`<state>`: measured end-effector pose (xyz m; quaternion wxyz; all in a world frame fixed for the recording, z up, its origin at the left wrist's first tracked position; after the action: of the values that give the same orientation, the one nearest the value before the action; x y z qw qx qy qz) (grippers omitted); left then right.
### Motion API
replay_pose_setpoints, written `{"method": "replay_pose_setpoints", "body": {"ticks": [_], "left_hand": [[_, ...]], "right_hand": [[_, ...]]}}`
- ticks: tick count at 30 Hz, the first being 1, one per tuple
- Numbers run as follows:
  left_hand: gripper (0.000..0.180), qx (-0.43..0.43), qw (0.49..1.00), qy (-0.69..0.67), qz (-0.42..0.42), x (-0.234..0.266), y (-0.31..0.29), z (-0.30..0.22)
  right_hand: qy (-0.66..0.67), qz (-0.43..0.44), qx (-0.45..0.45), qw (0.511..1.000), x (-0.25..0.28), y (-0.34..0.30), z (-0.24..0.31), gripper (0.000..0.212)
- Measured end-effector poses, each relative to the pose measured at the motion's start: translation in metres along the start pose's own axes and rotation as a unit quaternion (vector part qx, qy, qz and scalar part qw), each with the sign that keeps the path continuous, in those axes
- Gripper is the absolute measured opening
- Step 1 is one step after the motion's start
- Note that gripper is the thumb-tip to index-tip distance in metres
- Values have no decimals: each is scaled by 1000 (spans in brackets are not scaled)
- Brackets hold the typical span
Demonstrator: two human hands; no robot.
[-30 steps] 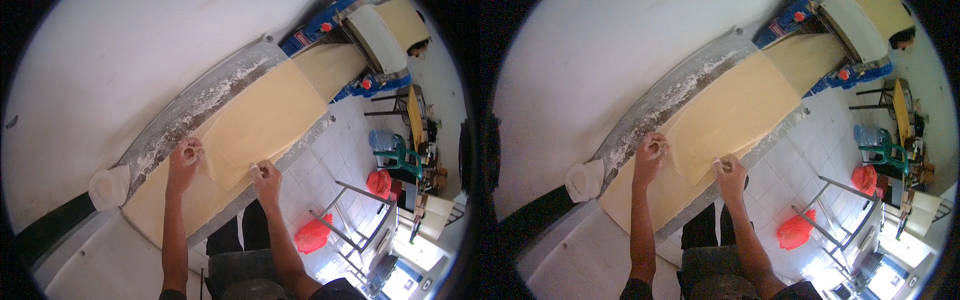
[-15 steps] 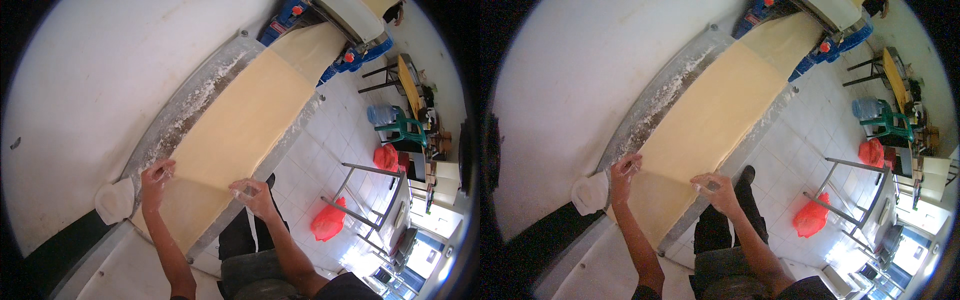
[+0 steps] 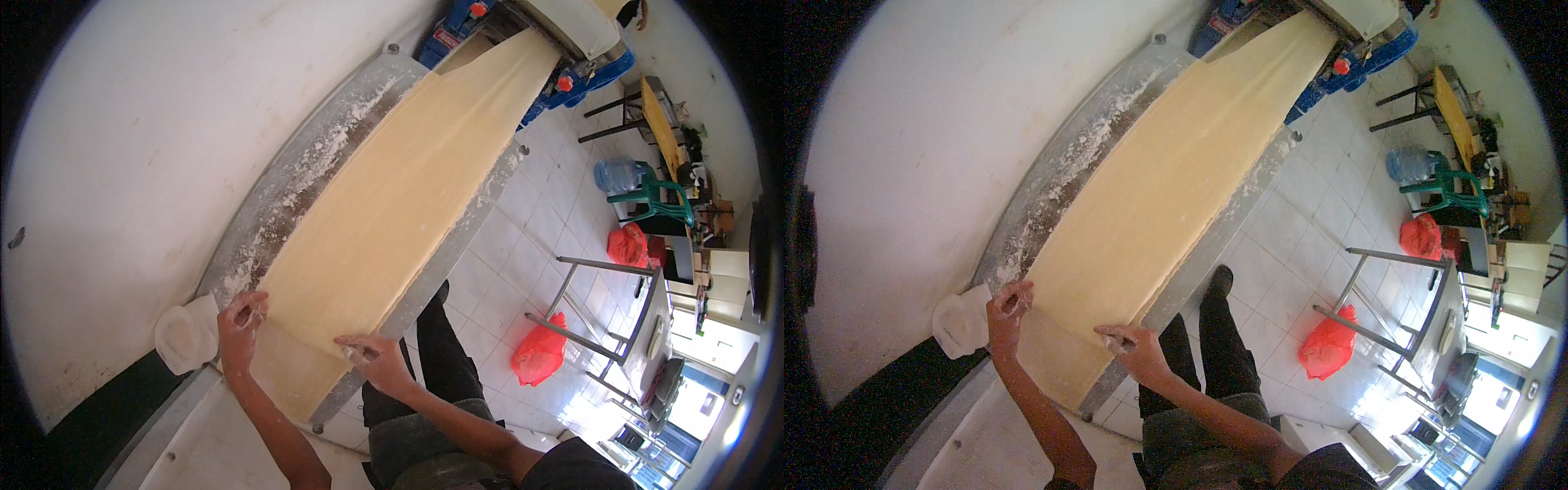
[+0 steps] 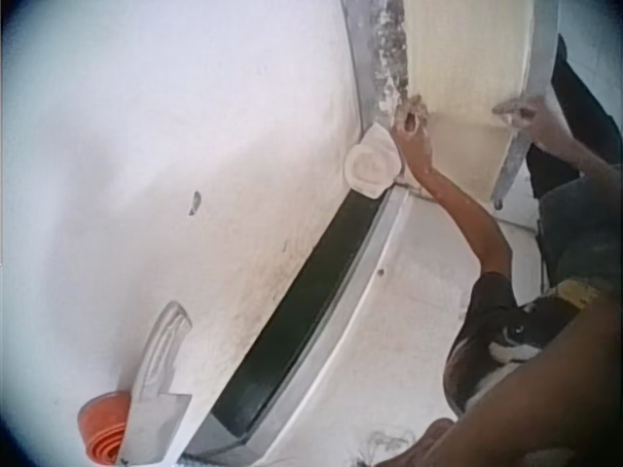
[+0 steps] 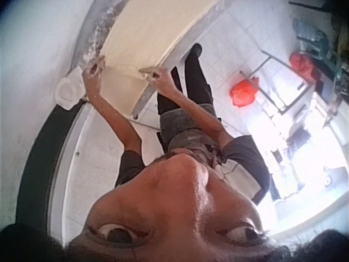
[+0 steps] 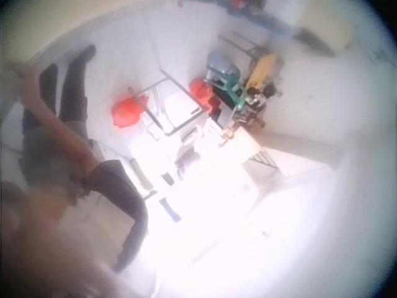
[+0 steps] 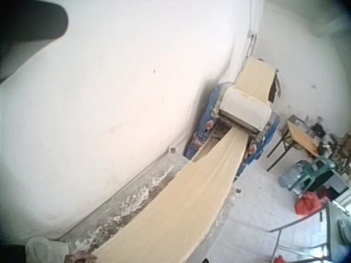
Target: The person feeds a sheet of dough through a dough sheeter, repeatedly folding and rerunning it to thin and smooth the sheet. They sprinkle flour on the dough and the machine's feed tray to prevent sticking, then guide the sheet through the rollers and onto a metal table.
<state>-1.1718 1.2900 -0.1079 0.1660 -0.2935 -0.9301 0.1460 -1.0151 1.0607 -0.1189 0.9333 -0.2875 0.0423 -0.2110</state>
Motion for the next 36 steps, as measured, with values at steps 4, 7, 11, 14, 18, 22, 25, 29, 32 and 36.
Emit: {"method": "replay_pose_setpoints", "body": {"ticks": [4,7,11,14,18,22,25,29,32,36], "left_hand": [[23,-20,999,28,-4,2,-2,-5],[22,-19,1000,24,-2,4,-4,-6],[22,-22,1000,-12,7,3,-3,-3],[23,-41,999,10,-11,-9,0,-1],[22,-17,995,91,-29,-33,1,-2],[20,-3,998,57,-12,-47,2,-5],[20,-28,999,34,25,-51,4,-5],[22,-13,999,-24,18,-50,6,1],[25,-18,1000,-16,-14,-45,6,4],[27,-35,996,-28,-73,-36,11,5]], "right_hand": [[-72,17,32,997,-7,-5,5,32],[-85,27,26,996,-13,-8,7,34],[-90,10,34,995,-16,-10,11,35],[-62,-11,16,998,-10,-10,14,33],[-47,-39,8,998,1,-4,15,36],[-36,-83,35,995,5,-2,12,36],[-54,-39,6,998,6,-2,4,34],[-40,-32,-24,998,13,1,0,29],[-4,-56,-20,998,8,2,7,31],[-20,45,-1,999,-3,-7,24,32]]}}
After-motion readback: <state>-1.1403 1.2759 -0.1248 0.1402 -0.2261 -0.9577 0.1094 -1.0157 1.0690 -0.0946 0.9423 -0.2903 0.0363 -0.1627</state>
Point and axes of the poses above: each hand's wrist, its own y-axis towards the middle knuckle, its own x-axis out of the back of the hand, z = x × y, the point moved 2 cm from there along y, towards the middle knuckle, and after that the axes turned 4 degrees about -x, right-handed, at the moved point
